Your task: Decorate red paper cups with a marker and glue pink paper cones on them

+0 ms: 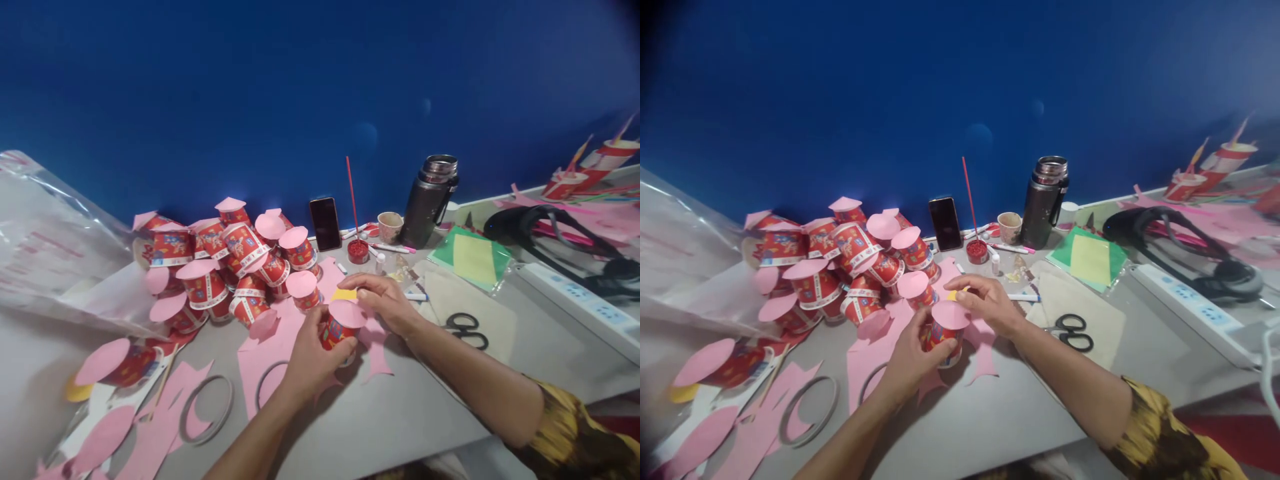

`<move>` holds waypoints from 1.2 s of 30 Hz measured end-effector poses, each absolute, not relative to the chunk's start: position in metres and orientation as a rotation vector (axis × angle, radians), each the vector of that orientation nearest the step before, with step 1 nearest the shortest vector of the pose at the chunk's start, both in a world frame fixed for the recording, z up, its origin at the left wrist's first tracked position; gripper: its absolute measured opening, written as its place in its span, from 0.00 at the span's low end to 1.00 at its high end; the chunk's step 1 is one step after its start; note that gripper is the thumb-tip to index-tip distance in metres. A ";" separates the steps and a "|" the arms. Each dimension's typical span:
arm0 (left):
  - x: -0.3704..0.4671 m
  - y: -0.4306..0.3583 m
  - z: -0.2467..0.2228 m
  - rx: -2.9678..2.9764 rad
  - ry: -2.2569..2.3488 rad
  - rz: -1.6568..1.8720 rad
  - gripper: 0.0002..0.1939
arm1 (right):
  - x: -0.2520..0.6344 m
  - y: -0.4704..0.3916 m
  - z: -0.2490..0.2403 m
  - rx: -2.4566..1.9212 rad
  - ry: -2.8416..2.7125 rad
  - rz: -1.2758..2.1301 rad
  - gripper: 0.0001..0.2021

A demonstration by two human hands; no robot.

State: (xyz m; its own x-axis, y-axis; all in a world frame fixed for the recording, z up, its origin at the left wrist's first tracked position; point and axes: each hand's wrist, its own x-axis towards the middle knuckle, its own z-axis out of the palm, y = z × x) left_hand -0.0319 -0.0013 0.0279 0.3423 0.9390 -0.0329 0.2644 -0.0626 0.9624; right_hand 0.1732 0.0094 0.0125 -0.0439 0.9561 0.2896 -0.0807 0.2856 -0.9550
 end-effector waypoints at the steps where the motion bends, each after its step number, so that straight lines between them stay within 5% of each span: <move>1: -0.032 -0.001 0.025 1.621 1.118 0.811 0.25 | 0.173 0.008 0.014 -0.917 -1.365 1.057 0.19; 15: -0.033 0.001 -0.001 1.805 0.961 1.053 0.22 | 0.154 -0.003 0.017 -0.941 -1.829 0.615 0.11; 27: -0.046 0.006 0.006 0.705 0.646 0.891 0.21 | 0.170 0.015 0.012 -1.131 -1.042 0.898 0.14; 36: -0.062 0.015 0.001 0.451 0.250 0.714 0.18 | 0.160 0.010 0.014 -1.103 -1.209 0.926 0.10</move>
State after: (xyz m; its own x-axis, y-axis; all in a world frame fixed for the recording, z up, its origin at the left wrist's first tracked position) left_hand -0.0620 0.0155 0.0006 0.7321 0.6777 -0.0684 -0.5719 0.6662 0.4787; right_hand 0.1599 0.0096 0.0144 0.1446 0.9611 0.2355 0.0233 0.2347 -0.9718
